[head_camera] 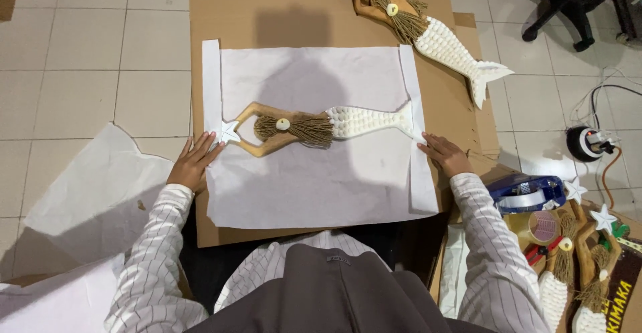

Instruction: Wrapping a wooden mermaid-shaped decoration in white protective paper on a cardboard surface.

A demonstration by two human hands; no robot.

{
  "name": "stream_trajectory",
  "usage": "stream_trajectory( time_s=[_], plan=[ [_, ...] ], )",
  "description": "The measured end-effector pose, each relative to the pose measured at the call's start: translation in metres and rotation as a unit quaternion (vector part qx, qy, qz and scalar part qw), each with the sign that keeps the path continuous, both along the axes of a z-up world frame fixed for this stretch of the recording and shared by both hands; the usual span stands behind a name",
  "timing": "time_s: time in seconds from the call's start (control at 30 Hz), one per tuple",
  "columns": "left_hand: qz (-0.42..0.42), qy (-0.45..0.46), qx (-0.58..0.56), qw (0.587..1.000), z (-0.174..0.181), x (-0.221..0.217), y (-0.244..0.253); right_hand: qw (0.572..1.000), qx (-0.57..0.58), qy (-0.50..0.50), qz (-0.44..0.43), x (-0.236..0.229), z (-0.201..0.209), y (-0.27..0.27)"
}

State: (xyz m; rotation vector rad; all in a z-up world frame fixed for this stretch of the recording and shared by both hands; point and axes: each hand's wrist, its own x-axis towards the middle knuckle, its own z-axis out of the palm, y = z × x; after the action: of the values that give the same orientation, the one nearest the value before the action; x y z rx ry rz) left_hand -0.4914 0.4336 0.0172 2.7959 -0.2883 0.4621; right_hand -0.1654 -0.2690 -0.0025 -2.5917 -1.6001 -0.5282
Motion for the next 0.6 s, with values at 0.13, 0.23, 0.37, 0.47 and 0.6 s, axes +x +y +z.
stream_trajectory(
  time_s=[0.13,0.23,0.37,0.47,0.6],
  plan=[
    [0.017,0.002,-0.046,0.999,-0.003,0.000,0.000,0.988,0.086,0.121,-0.048,-0.011,0.016,0.010],
    [0.026,0.001,-0.071,0.997,0.019,0.000,-0.014,0.966,0.155,0.189,-0.079,-0.021,0.030,0.020],
    [0.037,-0.041,-0.079,0.995,0.027,0.004,-0.021,0.945,0.231,0.220,-0.076,-0.036,0.042,0.037],
    [0.047,-0.054,-0.077,0.994,0.038,0.004,-0.028,0.955,0.232,0.171,-0.067,-0.052,0.057,0.049],
    [0.033,-0.035,-0.079,0.996,0.021,0.002,-0.017,0.949,0.237,0.199,-0.063,-0.058,0.066,0.052]
  ],
)
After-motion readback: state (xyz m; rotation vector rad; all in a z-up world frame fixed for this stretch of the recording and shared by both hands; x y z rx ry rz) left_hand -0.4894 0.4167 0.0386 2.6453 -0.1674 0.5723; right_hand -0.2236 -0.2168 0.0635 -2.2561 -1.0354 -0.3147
